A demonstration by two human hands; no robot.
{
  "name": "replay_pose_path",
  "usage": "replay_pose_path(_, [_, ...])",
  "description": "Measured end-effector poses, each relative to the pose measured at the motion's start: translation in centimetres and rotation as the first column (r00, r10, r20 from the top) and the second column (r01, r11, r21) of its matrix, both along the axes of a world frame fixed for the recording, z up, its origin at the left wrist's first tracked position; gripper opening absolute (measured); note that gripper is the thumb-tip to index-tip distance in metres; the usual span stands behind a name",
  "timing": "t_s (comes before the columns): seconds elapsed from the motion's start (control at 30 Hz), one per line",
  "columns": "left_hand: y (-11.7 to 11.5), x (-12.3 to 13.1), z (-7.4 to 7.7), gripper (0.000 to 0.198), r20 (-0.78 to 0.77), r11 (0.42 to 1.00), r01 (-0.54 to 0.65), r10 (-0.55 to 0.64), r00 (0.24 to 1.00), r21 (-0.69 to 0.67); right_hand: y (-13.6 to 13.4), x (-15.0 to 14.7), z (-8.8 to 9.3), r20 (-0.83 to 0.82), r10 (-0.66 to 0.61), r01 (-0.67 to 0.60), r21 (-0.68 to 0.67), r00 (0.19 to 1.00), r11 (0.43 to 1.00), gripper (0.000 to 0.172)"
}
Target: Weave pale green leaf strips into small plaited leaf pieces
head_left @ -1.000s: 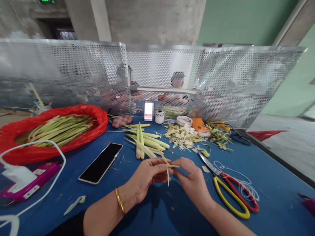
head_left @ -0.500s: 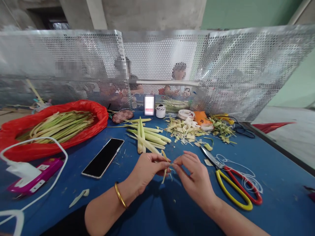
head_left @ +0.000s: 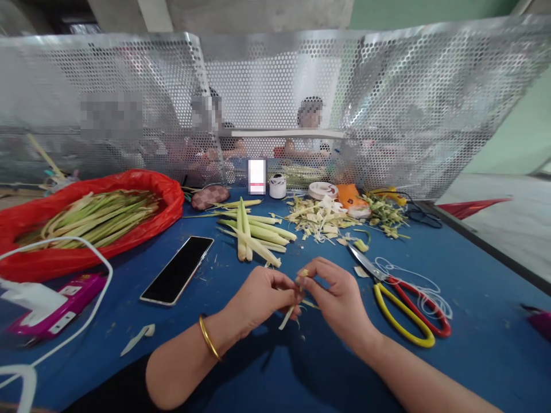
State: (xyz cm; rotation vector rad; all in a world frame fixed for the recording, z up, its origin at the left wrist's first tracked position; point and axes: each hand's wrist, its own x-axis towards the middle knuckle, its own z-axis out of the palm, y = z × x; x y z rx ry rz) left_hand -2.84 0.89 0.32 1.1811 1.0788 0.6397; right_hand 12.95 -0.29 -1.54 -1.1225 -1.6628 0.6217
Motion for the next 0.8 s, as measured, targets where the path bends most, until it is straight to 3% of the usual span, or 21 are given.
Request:
replay_pose_path(0.2, [0.0, -0.1, -0.1, 0.014, -0.001, 0.998, 0.054, -0.054, 0.999, 0.015, 0.1, -0.2, -0.1, 0.005, -0.050, 0.050, -0.013, 0.999, 0.999, 0.022])
replay_pose_path(0.33, [0.0, 0.1, 0.3, 0.020, 0.042, 0.999, 0.036, -0.034, 0.999, -0.030, 0.9, 0.3, 0.0, -0.051, -0.021, 0.012, -0.176, 0.998, 0.984, 0.022])
replay_pose_path(0.5, [0.3, -0.1, 0.4, 0.029, 0.080, 0.998, -0.053, 0.057, 0.995, -0.044, 1.7, 1.0, -0.2, -0.092, 0.005, -0.028, -0.255, 0.996, 0.967, 0.040])
replay_pose_path(0.67, [0.7, -0.3, 0.2, 0.025, 0.091, 0.989, -0.151, 0.150, 0.984, 0.004, 1.3, 0.9, -0.3, 0.067, 0.045, -0.024, -0.282, 0.997, 0.959, 0.037])
replay_pose_path(0.8, [0.8, -0.1, 0.0, 0.014, 0.048, 0.977, -0.204, 0.201, 0.978, 0.063, 0.8, 0.7, 0.0, 0.168, 0.001, 0.032, -0.196, 0.986, 0.980, 0.030])
